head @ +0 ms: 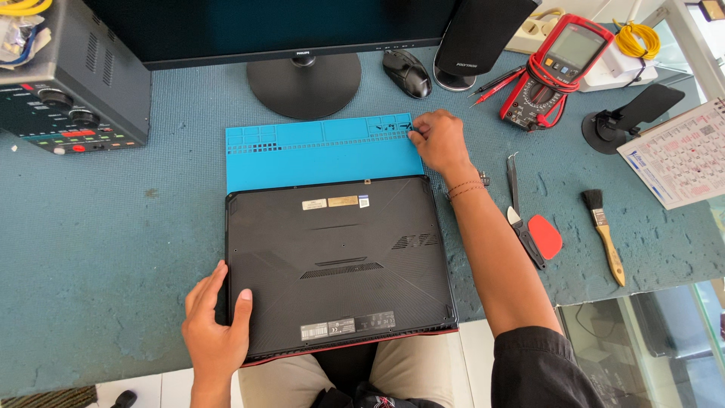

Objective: The person uses a screwdriver to remove screws from the bottom panel of a laptop. They place the removed screws on a blue mat and then lift the laptop's bottom cover.

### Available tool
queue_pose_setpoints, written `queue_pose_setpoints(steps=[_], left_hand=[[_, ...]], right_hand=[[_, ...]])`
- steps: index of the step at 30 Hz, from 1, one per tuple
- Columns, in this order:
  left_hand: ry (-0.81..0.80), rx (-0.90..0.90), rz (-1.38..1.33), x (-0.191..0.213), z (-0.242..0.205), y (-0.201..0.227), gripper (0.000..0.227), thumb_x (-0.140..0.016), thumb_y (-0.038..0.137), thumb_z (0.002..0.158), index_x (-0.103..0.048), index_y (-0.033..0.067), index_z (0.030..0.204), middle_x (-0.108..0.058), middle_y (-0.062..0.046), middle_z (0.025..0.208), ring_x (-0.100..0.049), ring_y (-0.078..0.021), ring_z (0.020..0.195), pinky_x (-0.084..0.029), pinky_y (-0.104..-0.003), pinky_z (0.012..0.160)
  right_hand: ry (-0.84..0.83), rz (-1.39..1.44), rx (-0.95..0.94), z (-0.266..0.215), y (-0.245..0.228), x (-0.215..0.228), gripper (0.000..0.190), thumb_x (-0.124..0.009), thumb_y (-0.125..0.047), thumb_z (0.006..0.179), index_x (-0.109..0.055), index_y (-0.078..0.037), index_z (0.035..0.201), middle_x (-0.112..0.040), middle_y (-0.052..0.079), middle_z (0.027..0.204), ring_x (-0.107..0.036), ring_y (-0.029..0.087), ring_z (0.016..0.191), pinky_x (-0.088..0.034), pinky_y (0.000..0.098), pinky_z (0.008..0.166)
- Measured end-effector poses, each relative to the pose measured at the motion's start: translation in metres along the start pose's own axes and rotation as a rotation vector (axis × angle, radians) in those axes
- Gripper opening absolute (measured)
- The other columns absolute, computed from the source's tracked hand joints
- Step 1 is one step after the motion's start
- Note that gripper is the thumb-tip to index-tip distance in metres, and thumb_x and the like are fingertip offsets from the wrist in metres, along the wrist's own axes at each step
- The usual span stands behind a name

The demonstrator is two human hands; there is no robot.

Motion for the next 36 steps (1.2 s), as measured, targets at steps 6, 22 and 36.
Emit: queue_pose_setpoints(steps=[6,22,36], left_hand=[[-0.036,0.129,-0.022,0.0,0.0,0.001,0.047,-0.061,0.026,0.083,-0.059,0.0102,0.127,-0.06,-0.001,0.129,-0.048,-0.018,0.124,-0.041,-0.036,0.103],[-0.087,0.151,-0.043,-0.003,0.004,0.005,0.055,-0.061,0.027,0.081,-0.052,0.0098,0.132,-0.055,-0.002,0.135,-0.04,-0.0162,0.129,-0.038,-0.038,0.105],[-0.121,0.203,0.292,0.021,-0.032,-0.005,0.052,-0.055,0.044,0.085,-0.058,0.0151,0.128,-0.057,-0.003,0.11,-0.047,-0.0279,0.111,-0.028,-0.05,0.095]], right_hand=[[-0.027,-0.131,-0.096,0.013,0.033,-0.032,0.012,-0.06,-0.005,0.083,-0.064,-0.008,0.073,-0.061,0.013,0.082,-0.056,0.033,0.078,-0.046,0.046,0.063],[0.151,-0.182,0.038,-0.083,-0.065,0.067,0.011,-0.063,-0.016,0.092,-0.066,-0.007,0.089,-0.061,0.01,0.08,-0.055,0.032,0.07,-0.043,0.0447,0.061],[-0.183,-0.095,-0.745,-0.306,-0.084,0.071,0.057,-0.061,-0.054,0.077,-0.067,-0.011,0.113,-0.069,0.003,0.09,-0.067,0.018,0.074,-0.047,0.0347,0.086]])
Point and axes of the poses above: each hand's wrist, its own z-axis towards the middle knuckle, its own x-axis out of the back of the hand, y = z × x, the point moved 8 cm from there along z, towards the middle knuckle
